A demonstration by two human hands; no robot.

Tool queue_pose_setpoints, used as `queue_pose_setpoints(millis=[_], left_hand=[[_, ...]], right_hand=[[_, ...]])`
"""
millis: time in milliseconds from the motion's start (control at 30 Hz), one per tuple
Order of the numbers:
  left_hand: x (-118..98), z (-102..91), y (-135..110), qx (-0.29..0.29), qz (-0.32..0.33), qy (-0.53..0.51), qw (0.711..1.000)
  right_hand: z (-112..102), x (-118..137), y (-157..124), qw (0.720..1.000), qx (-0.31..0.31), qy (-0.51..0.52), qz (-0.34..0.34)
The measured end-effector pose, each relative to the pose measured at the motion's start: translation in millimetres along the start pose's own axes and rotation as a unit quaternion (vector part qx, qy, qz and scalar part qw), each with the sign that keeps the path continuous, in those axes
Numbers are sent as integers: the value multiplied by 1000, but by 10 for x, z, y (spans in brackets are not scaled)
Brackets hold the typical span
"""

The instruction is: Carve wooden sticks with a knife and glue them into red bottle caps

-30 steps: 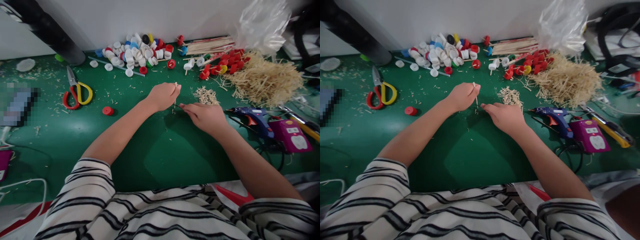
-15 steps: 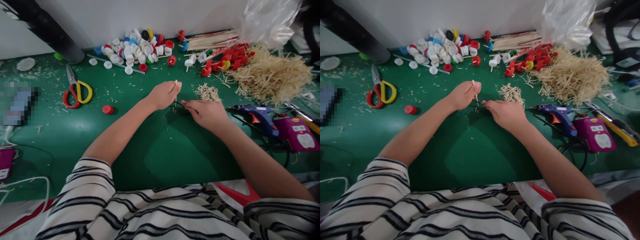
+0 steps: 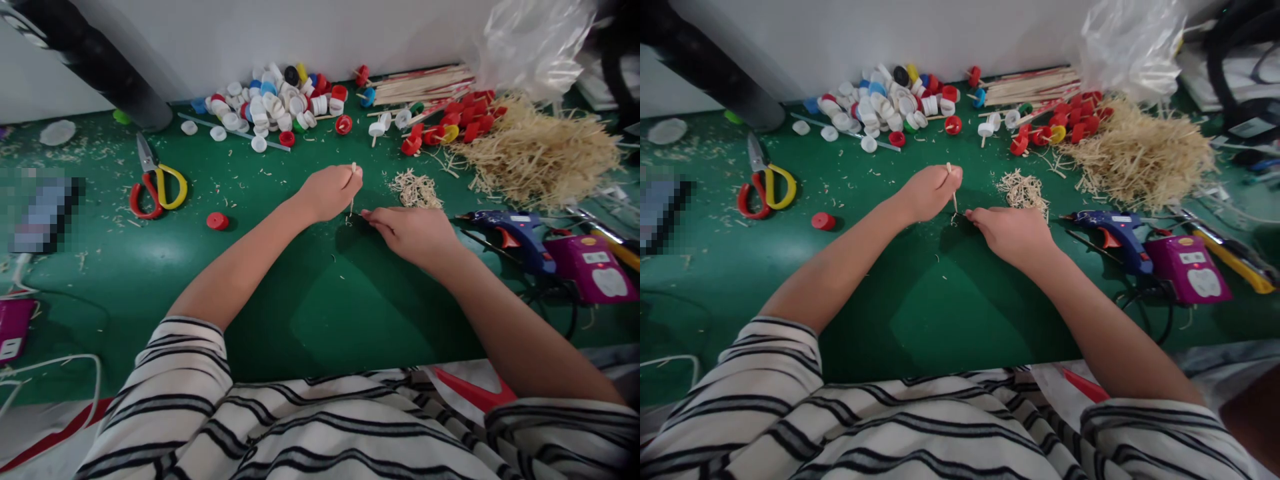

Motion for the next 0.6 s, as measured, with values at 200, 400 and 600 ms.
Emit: queue_pose_setpoints(millis=[200,400,600], left_hand=[[35,-27,-1,27,-32,19,999],[-12,-34,-15,33,-32,105,993],[-113,-13,-40,51,-40,109,992]], right_hand=[[-29,-10,-14,1000,-1,5,-5],[-33,-108,-93,1000,-17,8,-8],[-96,-86,-61,997,-73,16,1]])
Point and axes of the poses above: each hand's wrist, its own y-axis towards the middle knuckle, its own z-axis out of the palm, x = y × z, the point moved 8 cm from there along y, towards the middle knuckle, and after that the axes turned 3 degrees about -y, right-handed, at the moved point
